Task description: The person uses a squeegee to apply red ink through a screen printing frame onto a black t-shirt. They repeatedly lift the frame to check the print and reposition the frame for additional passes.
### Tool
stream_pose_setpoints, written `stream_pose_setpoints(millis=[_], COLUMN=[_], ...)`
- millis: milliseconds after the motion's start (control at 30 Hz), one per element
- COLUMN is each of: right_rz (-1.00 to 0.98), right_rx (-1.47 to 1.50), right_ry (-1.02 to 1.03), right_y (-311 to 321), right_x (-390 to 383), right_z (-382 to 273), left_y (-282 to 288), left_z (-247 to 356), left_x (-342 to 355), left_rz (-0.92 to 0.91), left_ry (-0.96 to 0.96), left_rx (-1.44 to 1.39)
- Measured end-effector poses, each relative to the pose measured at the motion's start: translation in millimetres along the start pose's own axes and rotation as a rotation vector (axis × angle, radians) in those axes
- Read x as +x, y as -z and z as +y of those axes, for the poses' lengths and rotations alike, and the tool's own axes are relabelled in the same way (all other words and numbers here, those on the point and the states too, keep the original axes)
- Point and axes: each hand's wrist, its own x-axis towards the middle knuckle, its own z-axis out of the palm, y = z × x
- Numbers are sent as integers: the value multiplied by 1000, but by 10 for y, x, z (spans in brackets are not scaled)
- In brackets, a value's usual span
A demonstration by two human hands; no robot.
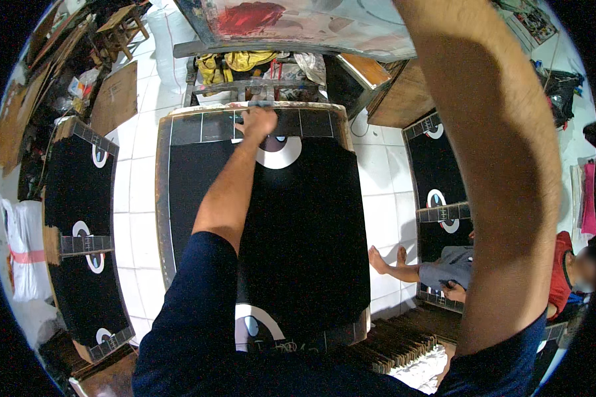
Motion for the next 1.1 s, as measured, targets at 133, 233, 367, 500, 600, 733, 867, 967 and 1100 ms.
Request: stream_pose_setpoints(millis=[133,233,367,500,600,733,867,967,1100], right_rz=[51,34,467,181,1,-130,-490,-544,-564], right_rx=[80,177,215,408,538,297,288,208,137], right_ry=[79,40,309,42,-238,15,35,231,351], right_y=[166,222,-83,-103,-254,-870,-1671,-2216,-2794], right_x=[-620,-1230,-2344,-3805,-4430,-4316,-3893,-3619,-3441], right_z=[-126,15,121,237,443,1028,1362,1410,1422], left_y=[508,1100,1655,1560,1127,593,310,296,244], left_z=[-279,-483,-666,-927,-1308,-1974,-2339,-2485,-2556], left_x=[-111,-887,-2709,-3565,-3416,-3551,-3633,-3425,-3302], left_rz=[-145,126,198,63,58,11,389,335,308], left_ry=[24,-181,-332,-16,561,587,-28,-363,-415], left_rx=[-1105,-1300,-1875,-1994,-1997,-1669,-427,-28,5])
